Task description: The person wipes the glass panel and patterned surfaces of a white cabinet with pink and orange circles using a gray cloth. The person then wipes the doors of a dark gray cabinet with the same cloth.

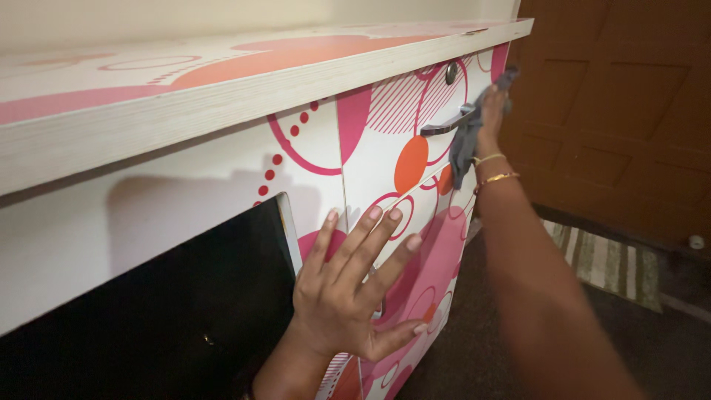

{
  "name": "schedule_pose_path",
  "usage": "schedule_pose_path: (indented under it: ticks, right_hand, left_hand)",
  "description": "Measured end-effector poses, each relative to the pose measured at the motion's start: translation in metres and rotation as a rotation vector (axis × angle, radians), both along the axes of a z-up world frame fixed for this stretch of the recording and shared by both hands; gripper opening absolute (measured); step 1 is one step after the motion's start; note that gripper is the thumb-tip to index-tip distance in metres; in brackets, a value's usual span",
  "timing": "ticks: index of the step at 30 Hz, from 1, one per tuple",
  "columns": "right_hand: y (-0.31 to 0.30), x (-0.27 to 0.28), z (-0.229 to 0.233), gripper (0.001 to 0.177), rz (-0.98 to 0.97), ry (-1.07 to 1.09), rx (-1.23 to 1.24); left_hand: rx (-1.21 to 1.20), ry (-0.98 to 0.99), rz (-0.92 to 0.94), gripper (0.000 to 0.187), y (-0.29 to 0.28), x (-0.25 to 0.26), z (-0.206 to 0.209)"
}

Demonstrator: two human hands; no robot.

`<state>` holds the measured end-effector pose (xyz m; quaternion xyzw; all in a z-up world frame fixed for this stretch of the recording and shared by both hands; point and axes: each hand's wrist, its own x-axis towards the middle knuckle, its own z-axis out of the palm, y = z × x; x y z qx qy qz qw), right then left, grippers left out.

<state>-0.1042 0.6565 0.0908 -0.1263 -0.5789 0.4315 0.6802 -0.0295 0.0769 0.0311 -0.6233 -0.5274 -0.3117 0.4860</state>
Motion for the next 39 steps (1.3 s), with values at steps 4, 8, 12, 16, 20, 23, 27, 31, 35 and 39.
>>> schedule_pose_path:
  ticks: [4,8,12,16,20,23,27,31,35,39]
  right_hand:
    - [-0.007,0.001,-0.033,0.082,0.137,0.041,-0.132]
    - [-0.011,0.002,-0.061,0.079,-0.029,-0.031,-0.073]
    - [-0.014,-0.001,-0.069,0.075,-0.173,0.001,0.001]
    - [-0.02,0.0,-0.097,0.072,0.022,0.123,-0.023]
    - [-0.045,-0.001,-0.144,0.07,0.116,0.181,0.016]
    - [-0.073,0.002,-0.163,0.068,0.085,0.125,-0.078]
    - [-0.126,0.017,-0.164,0.066,0.04,0.094,0.1]
    - [-0.201,0.039,-0.148,0.069,-0.11,-0.015,0.308]
    - [-0.263,0.057,-0.151,0.073,-0.052,-0.037,0.405]
    - [-0.286,0.062,-0.156,0.071,-0.155,-0.108,0.527]
  left_hand:
    - [0.024,-0.007,-0.045,0.073,0.001,-0.001,-0.003]
    - [0.023,-0.012,-0.063,0.069,-0.001,-0.003,-0.006]
    - [0.036,-0.011,-0.085,0.066,-0.002,-0.004,-0.007]
    - [0.05,-0.021,-0.121,0.065,-0.002,-0.003,-0.007]
    - [0.032,-0.027,-0.114,0.063,-0.003,-0.003,-0.007]
    - [0.042,-0.004,-0.094,0.059,-0.005,-0.004,-0.008]
    - [0.076,0.034,-0.101,0.054,-0.002,-0.01,-0.016]
    - [0.27,0.083,-0.226,0.057,0.016,-0.024,-0.028]
    - [0.264,0.037,-0.238,0.071,0.019,-0.032,-0.041]
    - [0.231,0.026,-0.223,0.075,0.018,-0.032,-0.041]
